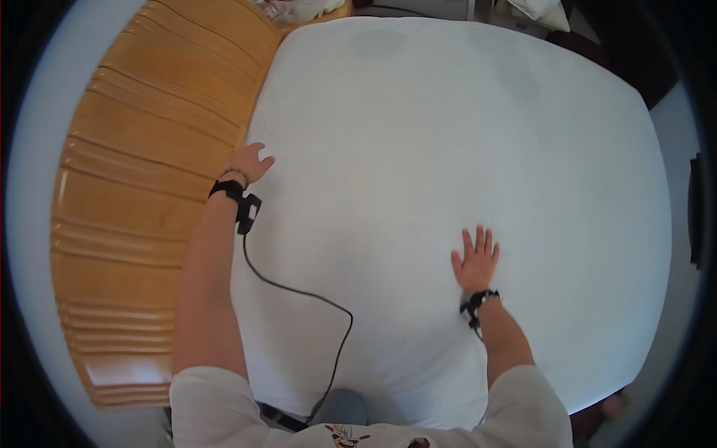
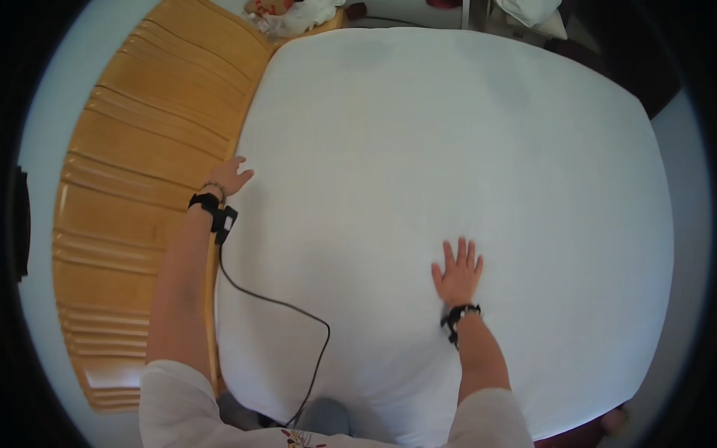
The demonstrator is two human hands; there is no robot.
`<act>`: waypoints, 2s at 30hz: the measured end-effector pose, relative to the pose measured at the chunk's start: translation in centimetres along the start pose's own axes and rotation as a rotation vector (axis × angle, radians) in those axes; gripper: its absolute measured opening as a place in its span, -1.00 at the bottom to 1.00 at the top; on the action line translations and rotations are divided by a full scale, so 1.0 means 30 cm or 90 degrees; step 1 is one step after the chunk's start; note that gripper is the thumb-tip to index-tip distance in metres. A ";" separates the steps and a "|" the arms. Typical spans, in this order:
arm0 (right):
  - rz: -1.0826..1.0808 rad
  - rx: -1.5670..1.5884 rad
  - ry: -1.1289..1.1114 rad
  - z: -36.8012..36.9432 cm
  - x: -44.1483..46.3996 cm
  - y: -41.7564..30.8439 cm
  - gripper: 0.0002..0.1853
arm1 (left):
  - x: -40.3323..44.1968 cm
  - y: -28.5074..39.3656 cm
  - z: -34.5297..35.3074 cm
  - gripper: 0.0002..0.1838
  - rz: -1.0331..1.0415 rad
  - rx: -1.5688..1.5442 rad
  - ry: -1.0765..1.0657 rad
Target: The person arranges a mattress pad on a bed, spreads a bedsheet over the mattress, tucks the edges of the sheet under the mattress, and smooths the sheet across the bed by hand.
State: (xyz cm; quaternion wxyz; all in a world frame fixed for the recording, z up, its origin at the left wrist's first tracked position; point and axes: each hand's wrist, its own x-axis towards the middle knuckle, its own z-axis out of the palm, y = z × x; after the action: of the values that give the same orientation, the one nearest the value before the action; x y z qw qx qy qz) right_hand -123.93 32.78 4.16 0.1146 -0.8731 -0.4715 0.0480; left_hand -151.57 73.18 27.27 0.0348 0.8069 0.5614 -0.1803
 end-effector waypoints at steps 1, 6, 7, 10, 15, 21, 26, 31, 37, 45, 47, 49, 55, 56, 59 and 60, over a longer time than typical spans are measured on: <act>-0.015 -0.004 0.002 0.003 -0.021 0.002 -0.39 | 0.085 0.016 0.055 -0.35 0.007 -0.014 -0.009; -0.012 -0.024 -0.017 0.068 -0.017 0.018 -0.39 | 0.453 0.180 0.294 -0.23 0.064 -0.036 0.004; -0.042 -0.020 -0.015 -0.018 -0.124 -0.081 -0.39 | 0.291 0.028 0.239 -0.19 0.026 -0.028 0.050; -0.052 -0.011 0.000 0.095 -0.117 0.009 -0.37 | 0.393 0.086 0.312 -0.07 0.006 0.007 0.053; -0.037 -0.053 -0.056 0.067 -0.081 0.041 -0.39 | 0.508 0.015 0.484 0.00 -0.023 -0.003 0.062; -0.044 -0.090 -0.108 0.045 -0.074 0.035 -0.37 | 0.527 -0.014 0.543 -0.04 0.008 -0.103 0.162; -0.043 -0.156 -0.149 0.053 -0.080 0.045 -0.32 | 0.537 -0.022 0.563 -0.01 0.018 -0.131 0.188; 0.045 -0.135 -0.286 -0.026 -0.044 -0.015 -0.34 | 0.528 0.002 0.541 0.01 0.027 -0.162 0.151; -0.250 0.038 -0.311 -0.124 0.607 -0.452 -0.47 | 0.563 -0.006 0.547 0.03 0.033 -0.168 0.078; -0.019 -0.211 0.369 -0.002 2.244 -0.756 -0.57 | 0.602 -0.030 0.576 0.05 0.012 -0.175 -0.028; -0.160 0.016 0.327 -0.166 2.323 -0.815 -0.69 | 0.582 -0.030 0.604 0.04 0.028 -0.189 0.006; -0.299 0.065 0.269 -0.103 2.192 -0.818 -0.76 | 0.560 -0.035 0.593 0.04 0.031 -0.195 -0.021; -0.408 0.109 -0.098 0.060 1.712 -0.782 -0.92 | 0.585 -0.039 0.584 0.05 0.025 -0.190 -0.017; -0.372 0.157 -0.101 0.084 1.696 -0.777 -0.88 | 0.590 -0.039 0.584 0.05 0.028 -0.187 -0.005; -0.356 0.218 -0.105 0.138 1.672 -0.775 -0.81 | 0.584 -0.035 0.585 0.05 0.031 -0.188 0.002; -0.382 0.230 -0.101 0.157 1.672 -0.784 -0.78 | 0.584 -0.034 0.581 0.05 0.028 -0.185 -0.002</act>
State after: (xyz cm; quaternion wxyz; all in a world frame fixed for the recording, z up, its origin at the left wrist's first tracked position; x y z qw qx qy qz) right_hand -116.29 87.80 6.59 0.2392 -0.6552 -0.6979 0.1625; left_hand -151.57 84.71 5.39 0.1562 0.8054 0.5635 -0.0971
